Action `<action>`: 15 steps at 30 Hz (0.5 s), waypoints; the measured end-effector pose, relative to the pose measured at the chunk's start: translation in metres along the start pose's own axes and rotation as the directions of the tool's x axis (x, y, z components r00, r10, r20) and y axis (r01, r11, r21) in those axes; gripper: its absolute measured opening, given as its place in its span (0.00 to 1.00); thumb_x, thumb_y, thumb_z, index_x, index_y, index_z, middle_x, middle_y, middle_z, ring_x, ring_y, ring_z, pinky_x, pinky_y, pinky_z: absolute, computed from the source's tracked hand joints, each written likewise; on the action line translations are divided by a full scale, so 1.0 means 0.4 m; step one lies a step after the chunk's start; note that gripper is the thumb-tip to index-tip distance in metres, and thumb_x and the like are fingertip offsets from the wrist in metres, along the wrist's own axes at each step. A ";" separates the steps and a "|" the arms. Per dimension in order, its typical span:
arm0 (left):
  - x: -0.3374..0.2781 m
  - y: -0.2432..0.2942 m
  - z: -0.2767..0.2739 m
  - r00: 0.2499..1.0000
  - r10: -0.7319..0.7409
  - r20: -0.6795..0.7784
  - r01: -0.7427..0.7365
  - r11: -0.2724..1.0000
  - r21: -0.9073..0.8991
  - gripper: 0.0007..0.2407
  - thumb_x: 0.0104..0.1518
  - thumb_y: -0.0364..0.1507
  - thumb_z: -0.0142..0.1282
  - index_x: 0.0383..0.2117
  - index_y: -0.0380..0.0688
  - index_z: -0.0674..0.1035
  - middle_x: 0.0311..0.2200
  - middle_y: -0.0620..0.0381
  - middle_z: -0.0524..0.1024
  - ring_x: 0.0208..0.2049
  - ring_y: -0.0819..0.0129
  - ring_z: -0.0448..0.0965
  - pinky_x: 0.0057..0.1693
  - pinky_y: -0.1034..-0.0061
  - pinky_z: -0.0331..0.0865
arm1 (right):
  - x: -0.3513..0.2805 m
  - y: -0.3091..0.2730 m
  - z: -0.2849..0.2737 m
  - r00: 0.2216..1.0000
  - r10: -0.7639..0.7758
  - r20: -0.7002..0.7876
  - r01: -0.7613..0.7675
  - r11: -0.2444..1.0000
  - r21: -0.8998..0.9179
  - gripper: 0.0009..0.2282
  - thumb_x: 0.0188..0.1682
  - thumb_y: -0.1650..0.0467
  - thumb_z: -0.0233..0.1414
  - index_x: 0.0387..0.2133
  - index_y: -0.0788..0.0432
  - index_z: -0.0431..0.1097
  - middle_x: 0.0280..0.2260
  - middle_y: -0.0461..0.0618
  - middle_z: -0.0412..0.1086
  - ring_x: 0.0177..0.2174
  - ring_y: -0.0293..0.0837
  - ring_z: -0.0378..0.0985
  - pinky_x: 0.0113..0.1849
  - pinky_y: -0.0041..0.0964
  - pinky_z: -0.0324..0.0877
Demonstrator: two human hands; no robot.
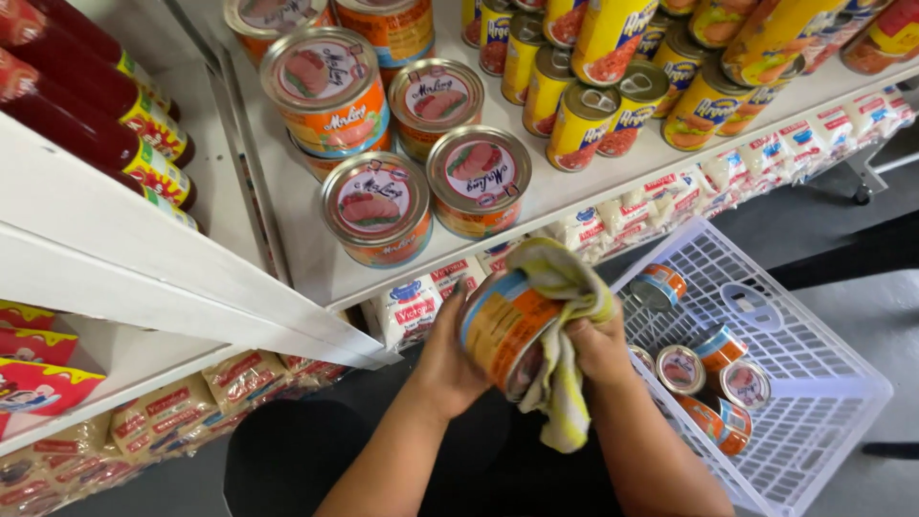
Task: Cleaning dust off canned goods with a cloth and arranging them on a grocery store shelf.
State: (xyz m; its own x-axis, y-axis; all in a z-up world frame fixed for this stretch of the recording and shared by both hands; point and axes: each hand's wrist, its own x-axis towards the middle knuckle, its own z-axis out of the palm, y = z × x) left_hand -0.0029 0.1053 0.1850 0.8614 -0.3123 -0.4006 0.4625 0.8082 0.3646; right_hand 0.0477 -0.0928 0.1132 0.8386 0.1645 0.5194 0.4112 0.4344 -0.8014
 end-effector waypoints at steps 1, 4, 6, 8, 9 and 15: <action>-0.028 0.017 0.010 1.000 0.008 0.002 -0.008 1.000 0.003 0.29 0.59 0.51 0.49 0.67 0.57 0.71 0.55 0.46 0.76 0.52 0.50 0.78 0.52 0.53 0.76 | 0.004 -0.016 0.000 1.000 -0.006 0.005 0.006 1.000 0.004 0.18 0.49 0.59 0.60 0.36 0.65 0.75 0.29 0.55 0.78 0.28 0.39 0.78 0.34 0.40 0.77; -0.108 0.067 0.057 0.855 0.261 0.448 -0.470 0.755 0.458 0.44 0.49 0.41 0.67 0.70 0.36 0.54 0.68 0.42 0.58 0.63 0.53 0.67 0.64 0.65 0.66 | 0.057 -0.128 0.047 0.996 0.012 -0.087 -0.023 0.992 -0.122 0.21 0.49 0.61 0.63 0.48 0.66 0.72 0.39 0.51 0.77 0.35 0.37 0.77 0.40 0.29 0.74; -0.158 0.114 0.114 0.887 0.313 0.338 -0.366 0.032 0.930 0.38 0.33 0.29 0.71 0.59 0.43 0.69 0.48 0.51 0.81 0.45 0.59 0.84 0.52 0.70 0.76 | 0.166 -0.283 0.152 0.882 -0.136 0.452 0.353 0.825 -0.442 0.14 0.45 0.60 0.55 0.28 0.60 0.69 0.53 0.70 0.67 0.48 0.62 0.73 0.50 0.55 0.69; -0.186 0.135 0.126 0.864 0.356 0.355 -0.370 -0.029 0.929 0.35 0.32 0.29 0.72 0.55 0.42 0.72 0.44 0.51 0.82 0.41 0.59 0.85 0.49 0.71 0.78 | 0.207 -0.355 0.225 0.829 -0.170 0.533 0.458 0.754 -0.471 0.11 0.45 0.63 0.55 0.31 0.60 0.72 0.51 0.67 0.69 0.48 0.64 0.73 0.51 0.57 0.71; -0.197 0.150 0.137 0.839 0.394 0.375 -0.371 -0.090 0.924 0.33 0.31 0.30 0.73 0.51 0.41 0.75 0.41 0.51 0.84 0.37 0.60 0.87 0.45 0.72 0.79 | 0.233 -0.393 0.261 0.769 -0.192 0.609 0.556 0.670 -0.491 0.10 0.45 0.66 0.55 0.34 0.61 0.75 0.50 0.65 0.70 0.47 0.65 0.74 0.51 0.60 0.72; -0.198 0.138 0.102 0.678 0.613 0.406 -0.734 0.530 0.424 0.42 0.34 0.25 0.79 0.58 0.39 0.62 0.49 0.45 0.78 0.47 0.54 0.83 0.53 0.62 0.80 | 0.266 -0.352 0.248 0.809 -0.332 0.485 0.519 0.791 -0.324 0.11 0.49 0.62 0.54 0.35 0.57 0.73 0.52 0.68 0.68 0.50 0.65 0.74 0.54 0.63 0.71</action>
State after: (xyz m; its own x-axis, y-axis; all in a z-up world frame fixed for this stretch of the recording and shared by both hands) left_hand -0.0370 0.1542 0.2709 0.9525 0.0817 0.2933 -0.2981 0.4458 0.8441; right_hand 0.0433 -0.0487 0.3107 0.3690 0.4180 0.8301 0.8761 0.1418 -0.4608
